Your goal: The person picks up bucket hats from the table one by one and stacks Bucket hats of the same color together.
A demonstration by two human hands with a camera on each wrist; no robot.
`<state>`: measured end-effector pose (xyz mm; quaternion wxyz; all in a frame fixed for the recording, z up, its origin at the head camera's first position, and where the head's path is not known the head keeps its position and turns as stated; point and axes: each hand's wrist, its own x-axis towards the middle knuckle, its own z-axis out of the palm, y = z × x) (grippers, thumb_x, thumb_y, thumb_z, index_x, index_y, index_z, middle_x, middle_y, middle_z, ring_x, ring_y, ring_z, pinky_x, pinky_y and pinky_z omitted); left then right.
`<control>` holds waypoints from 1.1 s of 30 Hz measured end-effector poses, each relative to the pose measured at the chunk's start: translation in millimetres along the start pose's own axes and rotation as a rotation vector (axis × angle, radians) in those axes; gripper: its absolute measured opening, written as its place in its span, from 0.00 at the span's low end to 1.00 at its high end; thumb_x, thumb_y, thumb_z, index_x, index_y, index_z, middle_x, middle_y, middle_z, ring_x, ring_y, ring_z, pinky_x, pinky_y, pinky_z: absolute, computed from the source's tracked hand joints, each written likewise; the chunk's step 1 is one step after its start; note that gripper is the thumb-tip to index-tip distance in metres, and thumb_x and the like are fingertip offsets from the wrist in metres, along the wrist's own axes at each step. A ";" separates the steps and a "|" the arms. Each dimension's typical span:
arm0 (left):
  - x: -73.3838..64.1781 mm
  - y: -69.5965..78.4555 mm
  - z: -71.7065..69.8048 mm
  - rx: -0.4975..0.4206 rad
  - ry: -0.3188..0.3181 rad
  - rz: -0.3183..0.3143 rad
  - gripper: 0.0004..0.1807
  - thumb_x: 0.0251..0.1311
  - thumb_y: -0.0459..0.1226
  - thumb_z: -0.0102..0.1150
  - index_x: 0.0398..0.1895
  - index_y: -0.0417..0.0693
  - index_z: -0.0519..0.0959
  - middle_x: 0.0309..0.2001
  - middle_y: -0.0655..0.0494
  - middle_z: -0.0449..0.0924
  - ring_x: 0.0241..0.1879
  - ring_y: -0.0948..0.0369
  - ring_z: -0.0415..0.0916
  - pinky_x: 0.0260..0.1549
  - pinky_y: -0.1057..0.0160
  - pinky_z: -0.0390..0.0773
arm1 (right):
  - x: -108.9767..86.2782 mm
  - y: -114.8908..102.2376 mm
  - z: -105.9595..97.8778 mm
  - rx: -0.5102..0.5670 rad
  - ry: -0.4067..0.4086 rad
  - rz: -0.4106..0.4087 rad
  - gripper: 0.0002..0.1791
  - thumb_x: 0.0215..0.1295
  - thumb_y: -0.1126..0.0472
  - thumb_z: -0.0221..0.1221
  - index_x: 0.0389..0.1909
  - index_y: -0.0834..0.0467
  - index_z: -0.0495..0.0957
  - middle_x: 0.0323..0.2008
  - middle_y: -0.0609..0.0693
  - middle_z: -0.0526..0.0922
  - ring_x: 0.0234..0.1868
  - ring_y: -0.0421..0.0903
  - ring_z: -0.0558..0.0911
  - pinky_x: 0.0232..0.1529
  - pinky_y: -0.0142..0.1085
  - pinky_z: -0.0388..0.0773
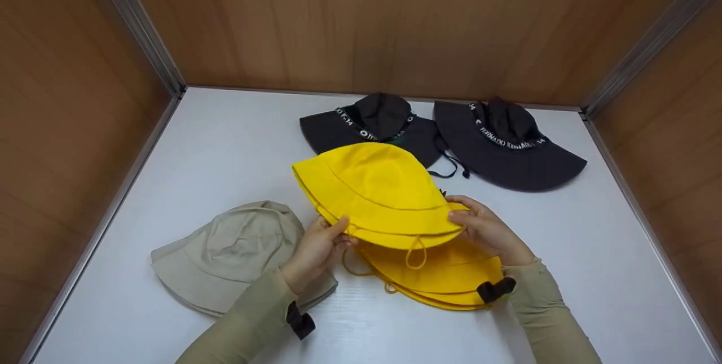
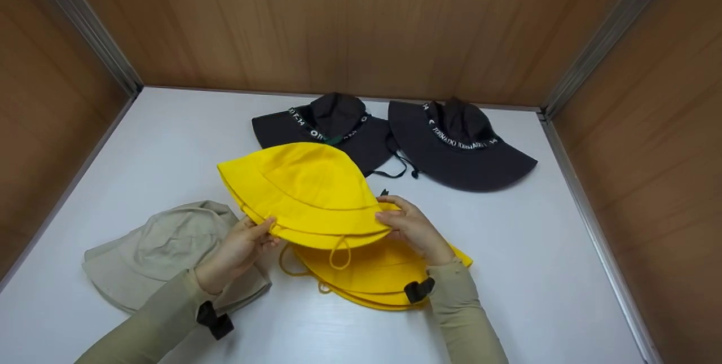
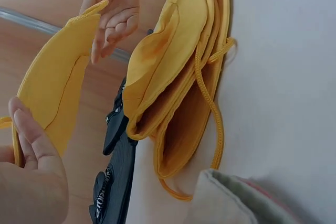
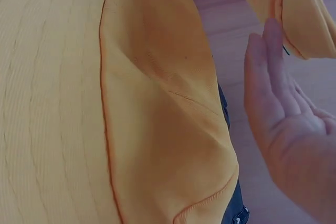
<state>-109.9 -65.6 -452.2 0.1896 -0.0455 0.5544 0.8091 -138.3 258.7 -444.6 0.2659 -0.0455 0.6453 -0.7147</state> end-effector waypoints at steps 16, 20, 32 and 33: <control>2.3 -5.9 -12.8 0.309 -0.028 -0.030 0.21 0.64 0.38 0.55 0.56 0.33 0.71 0.43 0.53 0.77 0.40 0.63 0.74 0.48 0.57 0.75 | -4.5 3.0 14.4 -0.284 0.085 -0.117 0.34 0.66 0.61 0.58 0.69 0.66 0.57 0.58 0.54 0.74 0.50 0.39 0.79 0.50 0.32 0.77; 3.9 -0.1 -18.1 0.257 0.060 -0.013 0.28 0.62 0.37 0.56 0.63 0.36 0.64 0.53 0.42 0.68 0.48 0.56 0.72 0.55 0.52 0.73 | -12.2 -7.1 18.4 -0.373 0.130 -0.193 0.30 0.66 0.61 0.57 0.66 0.67 0.62 0.56 0.60 0.74 0.47 0.39 0.79 0.48 0.32 0.78; 17.8 51.2 -37.0 0.519 0.194 0.038 0.43 0.59 0.41 0.61 0.72 0.52 0.47 0.72 0.46 0.41 0.71 0.48 0.45 0.68 0.48 0.55 | -36.4 -43.6 24.8 -0.645 0.246 -0.253 0.23 0.64 0.68 0.58 0.60 0.65 0.70 0.50 0.63 0.78 0.42 0.38 0.79 0.45 0.27 0.77; 18.8 55.0 -36.9 0.591 0.174 0.051 0.43 0.58 0.42 0.62 0.73 0.53 0.48 0.72 0.48 0.41 0.71 0.49 0.44 0.68 0.48 0.55 | -38.3 -45.7 24.7 -0.652 0.245 -0.254 0.23 0.64 0.68 0.58 0.60 0.66 0.70 0.50 0.63 0.78 0.42 0.38 0.79 0.44 0.27 0.77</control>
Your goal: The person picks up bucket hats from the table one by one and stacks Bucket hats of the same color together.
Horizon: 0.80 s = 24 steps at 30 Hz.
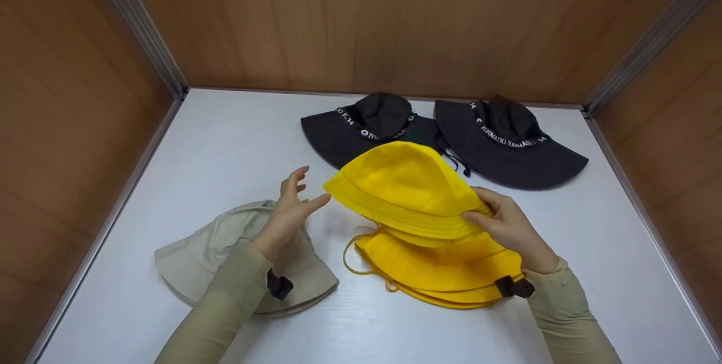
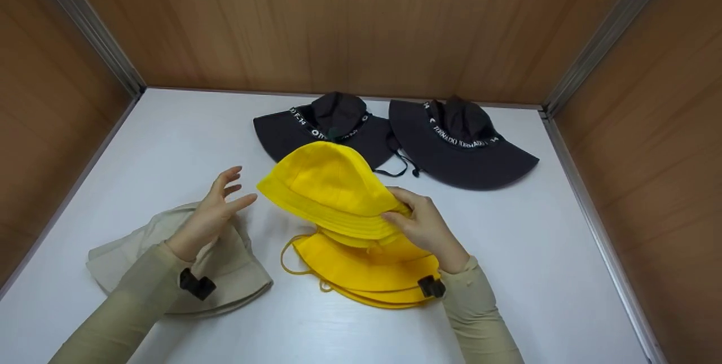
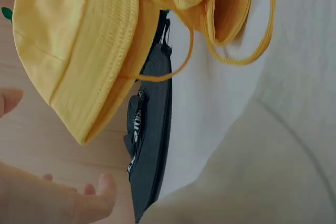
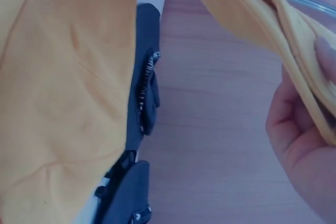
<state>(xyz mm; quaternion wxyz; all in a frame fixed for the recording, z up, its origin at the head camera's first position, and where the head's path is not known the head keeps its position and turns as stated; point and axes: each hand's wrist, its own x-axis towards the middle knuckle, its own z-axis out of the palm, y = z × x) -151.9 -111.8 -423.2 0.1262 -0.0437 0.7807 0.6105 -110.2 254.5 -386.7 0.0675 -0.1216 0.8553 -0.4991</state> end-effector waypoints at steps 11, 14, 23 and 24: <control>9.1 20.2 8.9 0.278 -0.324 0.208 0.21 0.60 0.44 0.61 0.55 0.46 0.76 0.49 0.53 0.80 0.46 0.59 0.75 0.54 0.58 0.73 | -8.2 1.4 -10.8 0.027 -0.086 0.031 0.24 0.64 0.63 0.59 0.61 0.65 0.69 0.52 0.61 0.77 0.45 0.40 0.79 0.46 0.28 0.77; 9.6 18.2 15.1 0.284 -0.334 0.221 0.17 0.61 0.41 0.60 0.52 0.44 0.78 0.43 0.53 0.81 0.37 0.61 0.74 0.44 0.64 0.76 | -8.0 5.3 -11.2 0.040 -0.093 0.025 0.25 0.64 0.62 0.59 0.61 0.66 0.69 0.52 0.62 0.77 0.45 0.39 0.79 0.47 0.28 0.77; 2.1 21.2 25.6 0.208 -0.261 0.281 0.09 0.64 0.36 0.57 0.43 0.41 0.79 0.35 0.51 0.79 0.30 0.62 0.72 0.35 0.66 0.76 | -7.7 19.9 -16.8 -0.036 -0.127 0.042 0.27 0.62 0.56 0.61 0.60 0.61 0.71 0.51 0.57 0.78 0.43 0.41 0.78 0.46 0.29 0.76; 0.3 23.4 26.4 0.204 -0.252 0.290 0.09 0.64 0.35 0.56 0.43 0.41 0.79 0.36 0.50 0.79 0.30 0.62 0.73 0.35 0.66 0.76 | -8.1 21.2 -17.9 -0.042 -0.128 0.030 0.27 0.62 0.57 0.62 0.60 0.61 0.70 0.52 0.57 0.78 0.44 0.41 0.77 0.47 0.29 0.75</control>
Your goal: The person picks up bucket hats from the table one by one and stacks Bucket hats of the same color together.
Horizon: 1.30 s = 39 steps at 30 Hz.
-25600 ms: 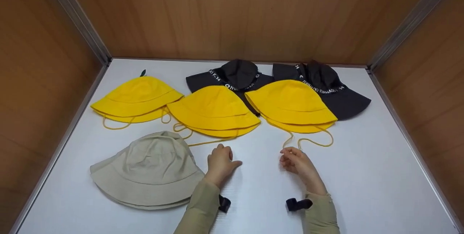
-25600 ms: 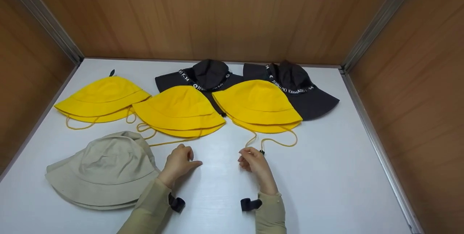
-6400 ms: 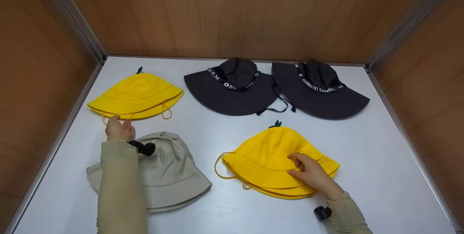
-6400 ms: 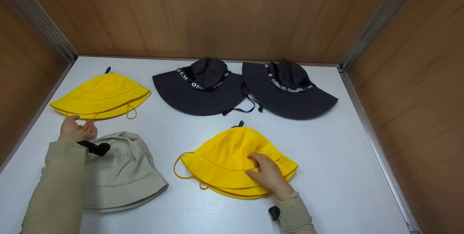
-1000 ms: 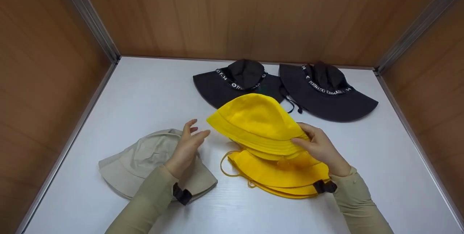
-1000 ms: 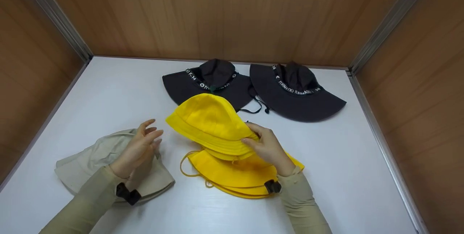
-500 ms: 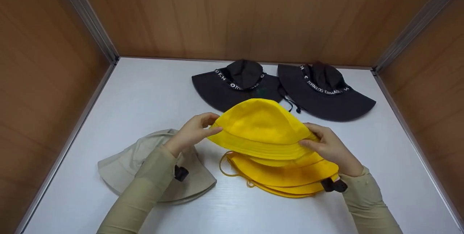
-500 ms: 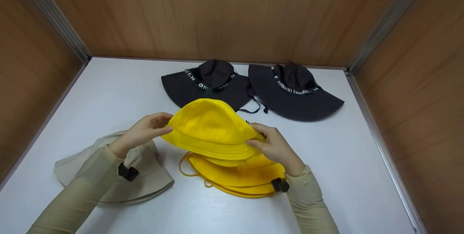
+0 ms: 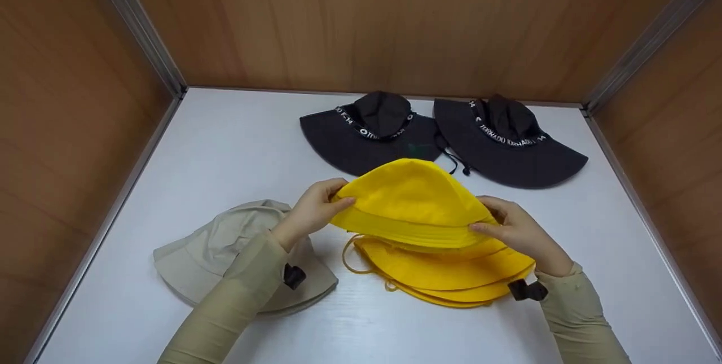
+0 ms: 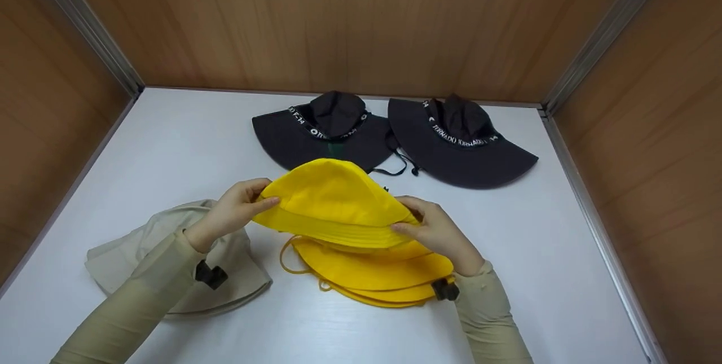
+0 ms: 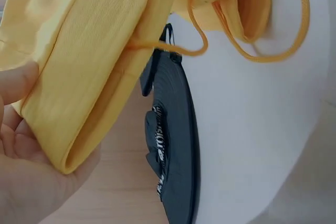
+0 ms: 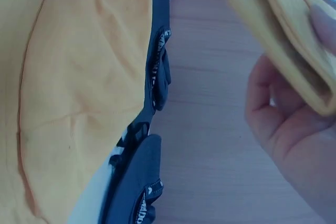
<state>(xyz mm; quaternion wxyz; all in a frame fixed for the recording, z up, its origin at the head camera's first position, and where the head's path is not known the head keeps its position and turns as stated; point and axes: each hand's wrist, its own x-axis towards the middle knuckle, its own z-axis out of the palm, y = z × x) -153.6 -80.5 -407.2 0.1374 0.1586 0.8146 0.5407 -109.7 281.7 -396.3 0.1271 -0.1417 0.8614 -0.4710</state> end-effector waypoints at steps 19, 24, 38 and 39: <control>7.7 25.5 22.3 0.008 -0.036 -0.039 0.09 0.63 0.36 0.58 0.43 0.43 0.80 0.37 0.52 0.80 0.31 0.62 0.73 0.37 0.66 0.77 | -8.5 2.7 -21.8 -0.077 -0.021 0.046 0.22 0.67 0.56 0.57 0.57 0.65 0.70 0.46 0.59 0.79 0.39 0.41 0.78 0.43 0.28 0.76; 16.7 17.8 37.2 0.072 -0.069 -0.046 0.08 0.62 0.37 0.59 0.41 0.44 0.81 0.34 0.55 0.79 0.31 0.63 0.71 0.35 0.67 0.74 | -9.9 16.8 -26.3 -0.054 -0.091 0.117 0.26 0.68 0.55 0.55 0.60 0.67 0.67 0.49 0.60 0.77 0.43 0.43 0.77 0.46 0.29 0.75; 32.1 -0.5 73.8 0.255 -0.184 -0.092 0.13 0.64 0.41 0.57 0.47 0.45 0.80 0.39 0.53 0.80 0.33 0.63 0.70 0.39 0.63 0.74 | -15.3 50.6 -32.7 -0.099 -0.171 0.268 0.26 0.69 0.49 0.53 0.59 0.65 0.69 0.50 0.57 0.77 0.46 0.49 0.72 0.52 0.44 0.67; 33.2 -1.1 75.3 0.269 -0.188 -0.094 0.14 0.64 0.42 0.57 0.48 0.45 0.80 0.40 0.53 0.80 0.33 0.63 0.70 0.39 0.63 0.74 | -15.5 52.7 -32.6 -0.101 -0.175 0.277 0.27 0.69 0.49 0.53 0.59 0.65 0.69 0.51 0.58 0.76 0.47 0.49 0.72 0.53 0.45 0.66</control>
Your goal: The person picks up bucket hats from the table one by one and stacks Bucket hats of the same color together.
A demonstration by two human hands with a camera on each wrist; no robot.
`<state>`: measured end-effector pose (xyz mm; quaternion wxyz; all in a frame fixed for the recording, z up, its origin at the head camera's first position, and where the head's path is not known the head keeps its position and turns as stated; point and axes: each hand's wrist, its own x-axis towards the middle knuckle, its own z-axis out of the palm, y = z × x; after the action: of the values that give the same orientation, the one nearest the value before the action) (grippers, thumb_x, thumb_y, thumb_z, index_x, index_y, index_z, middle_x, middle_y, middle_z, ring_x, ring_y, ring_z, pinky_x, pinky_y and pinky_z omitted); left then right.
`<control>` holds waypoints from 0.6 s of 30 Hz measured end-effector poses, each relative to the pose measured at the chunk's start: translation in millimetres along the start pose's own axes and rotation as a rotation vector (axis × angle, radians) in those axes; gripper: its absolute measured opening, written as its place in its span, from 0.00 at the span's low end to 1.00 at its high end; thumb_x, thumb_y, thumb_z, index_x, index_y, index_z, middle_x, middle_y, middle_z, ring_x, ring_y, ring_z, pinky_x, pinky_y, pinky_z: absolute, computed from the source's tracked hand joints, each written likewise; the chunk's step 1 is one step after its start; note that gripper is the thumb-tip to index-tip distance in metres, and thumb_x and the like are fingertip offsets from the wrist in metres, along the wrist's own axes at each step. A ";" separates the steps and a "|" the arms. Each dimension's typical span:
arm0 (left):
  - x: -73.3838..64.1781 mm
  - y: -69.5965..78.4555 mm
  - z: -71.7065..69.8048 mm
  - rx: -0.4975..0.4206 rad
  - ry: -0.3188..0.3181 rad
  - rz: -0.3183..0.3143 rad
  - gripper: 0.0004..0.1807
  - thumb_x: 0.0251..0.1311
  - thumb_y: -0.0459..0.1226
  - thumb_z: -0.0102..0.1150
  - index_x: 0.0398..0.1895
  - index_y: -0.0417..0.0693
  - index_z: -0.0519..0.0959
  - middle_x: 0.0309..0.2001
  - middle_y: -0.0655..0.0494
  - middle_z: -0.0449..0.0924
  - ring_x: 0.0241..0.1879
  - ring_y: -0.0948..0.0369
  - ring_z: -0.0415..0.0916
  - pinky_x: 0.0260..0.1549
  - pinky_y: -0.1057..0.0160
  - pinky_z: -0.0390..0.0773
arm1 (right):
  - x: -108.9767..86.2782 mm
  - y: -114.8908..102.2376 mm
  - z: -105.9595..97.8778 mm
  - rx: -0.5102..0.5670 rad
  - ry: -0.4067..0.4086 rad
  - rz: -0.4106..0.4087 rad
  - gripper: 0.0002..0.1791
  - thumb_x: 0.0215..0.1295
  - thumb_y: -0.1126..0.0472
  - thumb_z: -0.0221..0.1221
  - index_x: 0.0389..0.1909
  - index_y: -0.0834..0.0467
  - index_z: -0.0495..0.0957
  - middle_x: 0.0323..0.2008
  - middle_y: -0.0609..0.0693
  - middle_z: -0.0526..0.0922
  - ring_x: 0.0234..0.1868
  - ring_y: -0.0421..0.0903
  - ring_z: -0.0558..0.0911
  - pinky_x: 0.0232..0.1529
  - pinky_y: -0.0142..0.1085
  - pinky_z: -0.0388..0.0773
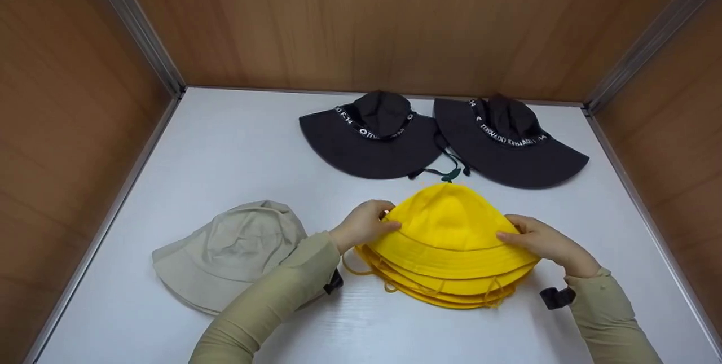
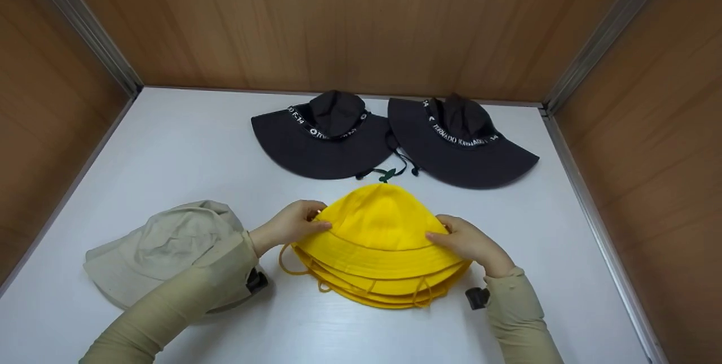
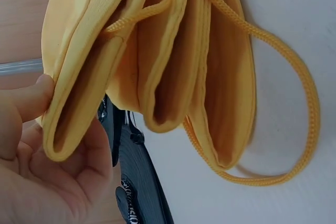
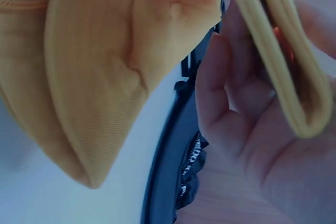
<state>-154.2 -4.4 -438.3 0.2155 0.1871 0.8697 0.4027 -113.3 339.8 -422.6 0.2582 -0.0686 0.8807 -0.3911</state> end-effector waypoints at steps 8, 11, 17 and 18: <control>7.1 -8.5 7.2 0.066 -0.003 -0.049 0.18 0.63 0.42 0.58 0.53 0.44 0.77 0.45 0.49 0.80 0.40 0.58 0.74 0.44 0.59 0.76 | 6.9 12.1 6.7 -0.019 -0.002 0.049 0.28 0.69 0.48 0.52 0.61 0.64 0.68 0.56 0.61 0.74 0.55 0.54 0.70 0.58 0.52 0.63; 7.4 -11.2 8.3 0.072 -0.012 -0.064 0.19 0.64 0.41 0.57 0.56 0.43 0.76 0.46 0.48 0.79 0.41 0.57 0.74 0.45 0.59 0.76 | 9.2 14.1 8.9 -0.036 0.013 0.055 0.26 0.68 0.47 0.52 0.58 0.63 0.70 0.54 0.60 0.75 0.53 0.53 0.70 0.56 0.50 0.64; 3.4 -6.0 8.0 0.016 -0.014 -0.077 0.20 0.65 0.41 0.56 0.58 0.44 0.75 0.47 0.49 0.79 0.40 0.59 0.71 0.45 0.60 0.74 | 7.8 16.2 8.5 -0.037 0.027 0.061 0.28 0.68 0.47 0.52 0.59 0.64 0.69 0.57 0.62 0.73 0.56 0.56 0.69 0.59 0.54 0.63; 2.0 -4.2 7.9 0.001 -0.017 -0.078 0.20 0.65 0.41 0.56 0.58 0.44 0.75 0.48 0.48 0.78 0.40 0.59 0.70 0.45 0.60 0.74 | 7.0 16.5 7.8 -0.035 0.026 0.061 0.28 0.68 0.47 0.52 0.59 0.64 0.69 0.56 0.62 0.73 0.56 0.56 0.70 0.59 0.53 0.63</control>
<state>-152.4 -1.1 -446.7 0.2382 0.1567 0.8746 0.3922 -114.0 343.8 -441.7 0.2571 -0.0409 0.8925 -0.3682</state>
